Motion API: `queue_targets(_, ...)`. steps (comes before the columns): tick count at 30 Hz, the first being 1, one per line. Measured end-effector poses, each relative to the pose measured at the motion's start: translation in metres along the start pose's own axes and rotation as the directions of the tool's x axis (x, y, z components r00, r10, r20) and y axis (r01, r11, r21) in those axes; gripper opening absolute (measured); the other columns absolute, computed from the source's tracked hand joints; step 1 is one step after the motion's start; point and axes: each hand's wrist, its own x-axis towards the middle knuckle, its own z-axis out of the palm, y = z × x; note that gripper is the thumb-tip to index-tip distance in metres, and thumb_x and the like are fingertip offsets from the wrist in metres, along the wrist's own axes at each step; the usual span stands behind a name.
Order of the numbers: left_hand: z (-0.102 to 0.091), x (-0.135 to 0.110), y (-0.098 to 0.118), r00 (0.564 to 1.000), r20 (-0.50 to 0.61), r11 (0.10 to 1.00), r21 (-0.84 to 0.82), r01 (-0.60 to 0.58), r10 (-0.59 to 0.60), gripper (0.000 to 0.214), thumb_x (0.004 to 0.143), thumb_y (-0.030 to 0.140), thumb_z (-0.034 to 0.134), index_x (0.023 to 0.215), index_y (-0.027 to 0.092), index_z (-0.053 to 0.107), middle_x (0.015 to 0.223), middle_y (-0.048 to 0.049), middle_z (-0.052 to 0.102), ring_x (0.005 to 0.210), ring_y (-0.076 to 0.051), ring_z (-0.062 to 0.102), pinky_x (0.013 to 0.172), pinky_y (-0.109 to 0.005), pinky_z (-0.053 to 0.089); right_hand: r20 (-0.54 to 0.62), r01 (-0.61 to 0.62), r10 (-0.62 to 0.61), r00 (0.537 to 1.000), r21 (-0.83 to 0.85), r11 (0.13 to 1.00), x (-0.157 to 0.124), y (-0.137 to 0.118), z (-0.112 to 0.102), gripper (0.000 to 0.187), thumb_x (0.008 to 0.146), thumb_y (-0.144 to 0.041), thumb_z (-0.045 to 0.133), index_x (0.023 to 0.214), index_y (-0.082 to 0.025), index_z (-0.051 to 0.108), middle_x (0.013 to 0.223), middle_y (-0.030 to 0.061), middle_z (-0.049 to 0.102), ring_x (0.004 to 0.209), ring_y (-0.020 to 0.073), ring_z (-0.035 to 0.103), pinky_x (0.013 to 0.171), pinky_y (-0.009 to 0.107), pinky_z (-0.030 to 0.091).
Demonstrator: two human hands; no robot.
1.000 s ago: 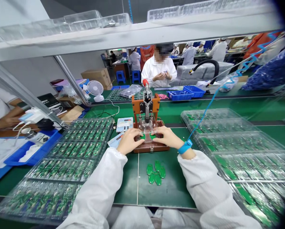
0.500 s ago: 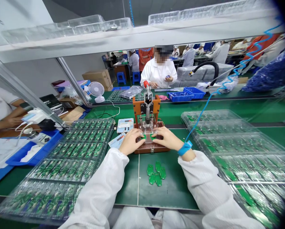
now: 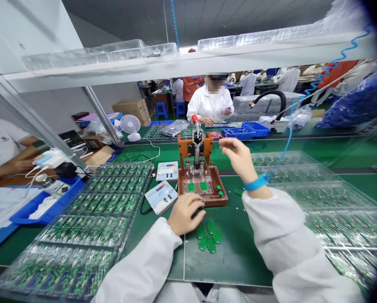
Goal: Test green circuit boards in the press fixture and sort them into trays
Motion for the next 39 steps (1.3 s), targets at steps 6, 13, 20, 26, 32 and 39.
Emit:
queue_targets(6, 0.032, -0.011, 0.01, 0.959, 0.2, 0.977, 0.034, -0.209, 0.198, 0.029, 0.097, 0.026, 0.055, 0.124, 0.015, 0.061, 0.143, -0.0171, 0.057, 0.137, -0.031, 0.051, 0.112, -0.052, 0.047, 0.017, -0.049, 0.048, 0.999, 0.041, 0.998, 0.095, -0.038, 0.028, 0.03, 0.095, -0.035, 0.057, 0.118, -0.018, 0.065, 0.114, 0.0104, 0.074, 0.119, 0.0269, 0.064, 0.114, 0.049, 0.043)
queue_targets(13, 0.032, -0.015, 0.005, 0.951, 0.268, 0.985, 0.038, -0.168, 0.152, 0.027, 0.101, 0.025, 0.052, 0.124, 0.014, 0.062, 0.145, -0.0163, 0.056, 0.139, -0.031, 0.05, 0.115, -0.052, 0.046, 0.23, -0.156, 0.11, 0.967, 0.195, 0.968, 0.134, -0.066, 0.045, 0.035, 0.1, -0.045, 0.056, 0.102, -0.014, 0.071, 0.094, 0.0068, 0.074, 0.088, 0.0181, 0.071, 0.087, 0.038, 0.06)
queue_targets(20, 0.035, -0.016, 0.008, 0.955, 0.263, 0.988, 0.031, -0.15, 0.137, 0.025, 0.1, 0.021, 0.052, 0.121, 0.015, 0.063, 0.144, -0.0155, 0.057, 0.139, -0.031, 0.049, 0.114, -0.053, 0.047, 0.027, 0.298, -0.308, 0.951, 0.183, 0.937, 0.05, -0.119, 0.02, 0.035, 0.103, -0.043, 0.051, 0.13, -0.025, 0.066, 0.12, 0.002, 0.073, 0.114, 0.0201, 0.069, 0.105, 0.04, 0.056)
queue_targets(26, 0.035, -0.015, 0.007, 0.955, 0.269, 0.991, 0.023, -0.135, 0.124, 0.024, 0.098, 0.022, 0.054, 0.12, 0.017, 0.064, 0.145, -0.0145, 0.055, 0.14, -0.03, 0.047, 0.114, -0.052, 0.046, 0.05, 0.434, -0.433, 0.9, -0.037, 0.9, -0.014, -0.12, 0.015, 0.04, 0.105, -0.023, 0.047, 0.142, -0.032, 0.059, 0.137, -0.002, 0.067, 0.126, 0.0202, 0.065, 0.114, 0.037, 0.052)
queue_targets(32, 0.036, -0.016, 0.007, 0.954, 0.281, 0.993, 0.014, -0.113, 0.105, 0.025, 0.099, 0.022, 0.055, 0.122, 0.018, 0.064, 0.146, -0.0133, 0.055, 0.141, -0.029, 0.045, 0.116, -0.052, 0.044, 0.07, 0.412, -0.411, 0.909, -0.002, 0.911, -0.033, -0.099, 0.016, 0.042, 0.102, -0.018, 0.052, 0.14, -0.035, 0.061, 0.136, -0.0043, 0.068, 0.128, 0.0209, 0.065, 0.115, 0.038, 0.053)
queue_targets(39, 0.038, -0.017, 0.006, 0.956, 0.281, 0.996, 0.004, -0.091, 0.086, 0.024, 0.096, 0.022, 0.058, 0.119, 0.018, 0.067, 0.143, -0.0126, 0.057, 0.139, -0.029, 0.047, 0.116, -0.051, 0.044, 0.099, 0.393, -0.413, 0.905, 0.173, 0.903, -0.053, -0.072, 0.028, 0.048, 0.097, -0.011, 0.057, 0.139, -0.034, 0.062, 0.14, -0.0012, 0.066, 0.138, 0.0249, 0.056, 0.118, 0.047, 0.05)
